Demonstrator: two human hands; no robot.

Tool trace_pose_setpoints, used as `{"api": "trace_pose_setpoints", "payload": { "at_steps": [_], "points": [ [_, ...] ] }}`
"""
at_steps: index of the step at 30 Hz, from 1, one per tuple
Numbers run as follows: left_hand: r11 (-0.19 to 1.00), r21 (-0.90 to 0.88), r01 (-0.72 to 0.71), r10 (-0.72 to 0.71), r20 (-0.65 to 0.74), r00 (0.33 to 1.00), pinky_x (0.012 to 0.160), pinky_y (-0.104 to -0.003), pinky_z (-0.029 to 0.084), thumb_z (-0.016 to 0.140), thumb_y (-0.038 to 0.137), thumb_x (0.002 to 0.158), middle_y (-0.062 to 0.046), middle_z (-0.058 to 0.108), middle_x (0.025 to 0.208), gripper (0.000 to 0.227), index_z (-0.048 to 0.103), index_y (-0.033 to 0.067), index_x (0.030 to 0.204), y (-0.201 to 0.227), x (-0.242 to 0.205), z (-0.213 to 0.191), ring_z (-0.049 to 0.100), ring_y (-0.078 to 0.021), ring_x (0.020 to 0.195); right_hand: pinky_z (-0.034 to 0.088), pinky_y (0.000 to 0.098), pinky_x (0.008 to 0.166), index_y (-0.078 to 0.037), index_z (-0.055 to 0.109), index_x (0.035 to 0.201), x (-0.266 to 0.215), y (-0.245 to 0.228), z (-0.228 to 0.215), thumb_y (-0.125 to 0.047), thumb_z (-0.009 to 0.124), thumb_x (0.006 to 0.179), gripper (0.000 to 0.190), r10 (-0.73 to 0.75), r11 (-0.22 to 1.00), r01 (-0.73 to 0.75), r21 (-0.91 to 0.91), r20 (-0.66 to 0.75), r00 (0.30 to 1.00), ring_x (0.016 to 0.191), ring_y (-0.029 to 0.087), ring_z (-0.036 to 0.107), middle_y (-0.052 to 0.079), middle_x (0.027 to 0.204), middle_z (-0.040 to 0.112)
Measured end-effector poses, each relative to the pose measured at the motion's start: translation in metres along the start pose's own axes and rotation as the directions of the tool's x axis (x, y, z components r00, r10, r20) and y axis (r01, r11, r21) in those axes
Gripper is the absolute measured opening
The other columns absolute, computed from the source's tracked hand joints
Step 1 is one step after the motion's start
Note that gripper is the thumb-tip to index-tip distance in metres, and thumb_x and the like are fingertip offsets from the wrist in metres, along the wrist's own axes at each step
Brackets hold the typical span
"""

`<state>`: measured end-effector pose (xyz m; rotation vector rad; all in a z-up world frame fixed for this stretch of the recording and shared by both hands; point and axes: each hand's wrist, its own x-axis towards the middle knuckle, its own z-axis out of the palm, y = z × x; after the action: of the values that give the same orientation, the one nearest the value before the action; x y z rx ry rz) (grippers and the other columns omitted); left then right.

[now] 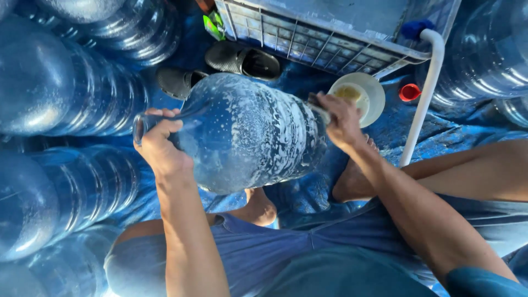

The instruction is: Scrubbing the exterior of large plastic water jugs with a cleaning pad to remove dirt or labels.

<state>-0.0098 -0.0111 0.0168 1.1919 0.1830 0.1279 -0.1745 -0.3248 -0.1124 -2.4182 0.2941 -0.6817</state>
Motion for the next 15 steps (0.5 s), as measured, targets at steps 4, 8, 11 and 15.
{"api": "trace_pose_setpoints", "payload": {
  "at_steps": [4,8,11,15],
  "points": [
    [0.974,0.037,0.222,-0.194,-0.366,0.910,0.070,-0.043,0.054,0.083,-0.007,0.058,-0.016,0.066,0.071,0.034,0.062,0.0048,0.083,0.019,-0.014,0.016,0.074,-0.0293,0.078,0.037,0.0611,0.088,-0.022,0.058,0.146,0.024,0.068,-0.013,-0.008,0.047,0.098,0.051,0.497,0.824,-0.441,-0.356,0.079,0.864,0.118,0.043,0.054,0.014,0.132,0.068],
    [0.880,0.075,0.470,-0.330,-0.615,0.716,0.068,-0.054,0.054,0.100,0.010,0.050,-0.025,0.066,0.089,0.081,0.055,-0.0029,0.116,0.044,-0.033,0.036,0.072,-0.0365,0.089,0.043,0.0616,0.098,-0.038,0.073,0.120,0.008,0.184,0.052,-0.055,0.079,0.082,0.043,0.824,0.509,-0.710,-0.486,0.036,0.566,0.129,0.047,0.049,0.023,0.137,0.056],
    [0.919,0.233,0.317,-0.198,-0.424,0.884,0.065,-0.045,0.053,0.092,0.013,0.071,-0.016,0.068,0.090,0.038,0.072,0.0047,0.103,0.036,-0.035,0.025,0.071,-0.0274,0.084,0.041,0.0577,0.086,-0.024,0.078,0.106,-0.002,0.207,0.080,-0.053,0.067,0.089,0.036,0.708,0.606,-0.342,-0.718,0.291,0.643,0.118,0.043,0.055,0.016,0.110,0.072],
    [0.973,0.213,0.093,-0.065,-0.137,0.988,0.077,-0.036,0.049,0.087,-0.001,0.070,-0.015,0.073,0.095,0.033,0.070,0.0031,0.098,0.007,-0.020,-0.003,0.070,-0.0218,0.087,0.045,0.0559,0.081,-0.010,0.075,0.095,-0.025,0.236,0.097,-0.019,0.055,0.095,0.023,-0.060,0.370,0.133,-0.920,0.119,0.991,0.097,0.042,0.055,0.020,0.093,0.069]
  ]
}}
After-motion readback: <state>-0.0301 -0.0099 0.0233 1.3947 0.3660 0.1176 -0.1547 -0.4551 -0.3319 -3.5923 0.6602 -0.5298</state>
